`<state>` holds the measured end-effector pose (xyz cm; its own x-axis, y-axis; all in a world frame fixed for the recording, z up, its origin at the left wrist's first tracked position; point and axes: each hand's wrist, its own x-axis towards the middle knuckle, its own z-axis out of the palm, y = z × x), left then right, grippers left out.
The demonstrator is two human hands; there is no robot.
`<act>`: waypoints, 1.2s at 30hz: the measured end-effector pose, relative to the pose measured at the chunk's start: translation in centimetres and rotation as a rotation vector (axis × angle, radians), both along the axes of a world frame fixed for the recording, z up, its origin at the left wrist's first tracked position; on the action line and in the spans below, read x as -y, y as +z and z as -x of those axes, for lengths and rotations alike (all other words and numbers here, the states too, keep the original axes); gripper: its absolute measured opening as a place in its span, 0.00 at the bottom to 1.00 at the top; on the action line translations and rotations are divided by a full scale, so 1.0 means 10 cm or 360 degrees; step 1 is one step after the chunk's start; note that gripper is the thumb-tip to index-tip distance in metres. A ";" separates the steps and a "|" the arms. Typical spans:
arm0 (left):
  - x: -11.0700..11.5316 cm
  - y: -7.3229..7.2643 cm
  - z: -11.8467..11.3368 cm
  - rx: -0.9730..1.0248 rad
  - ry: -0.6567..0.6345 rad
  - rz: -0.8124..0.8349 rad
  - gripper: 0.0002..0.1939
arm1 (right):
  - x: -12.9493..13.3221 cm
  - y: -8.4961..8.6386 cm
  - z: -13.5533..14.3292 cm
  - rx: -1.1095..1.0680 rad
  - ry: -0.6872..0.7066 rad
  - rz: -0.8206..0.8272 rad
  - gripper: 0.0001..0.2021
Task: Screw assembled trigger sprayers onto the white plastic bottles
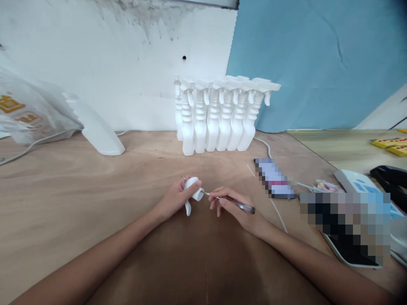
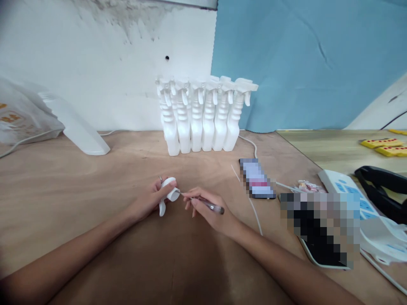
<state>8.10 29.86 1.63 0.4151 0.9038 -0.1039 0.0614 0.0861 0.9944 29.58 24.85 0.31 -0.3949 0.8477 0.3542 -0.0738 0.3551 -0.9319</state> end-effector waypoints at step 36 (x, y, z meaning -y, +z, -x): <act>0.03 -0.01 0.07 -0.0461 0.0348 -0.0612 0.23 | -0.03 0.08 0.03 0.0236 -0.0802 0.0278 0.12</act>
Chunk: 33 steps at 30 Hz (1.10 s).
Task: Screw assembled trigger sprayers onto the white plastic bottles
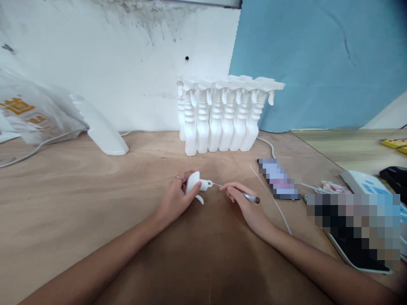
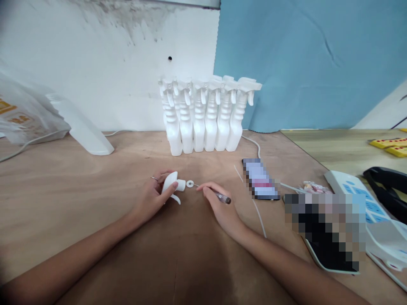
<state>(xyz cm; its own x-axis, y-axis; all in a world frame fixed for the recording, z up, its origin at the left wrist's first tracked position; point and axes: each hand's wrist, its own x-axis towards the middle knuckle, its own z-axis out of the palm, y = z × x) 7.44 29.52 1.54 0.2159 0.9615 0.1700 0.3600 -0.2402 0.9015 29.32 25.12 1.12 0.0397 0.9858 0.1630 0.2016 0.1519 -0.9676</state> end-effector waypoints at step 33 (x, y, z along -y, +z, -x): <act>-0.92 -0.03 0.22 0.0209 0.0510 -0.0430 0.25 | -0.06 -0.06 -0.04 -0.0385 -0.0052 -0.0023 0.18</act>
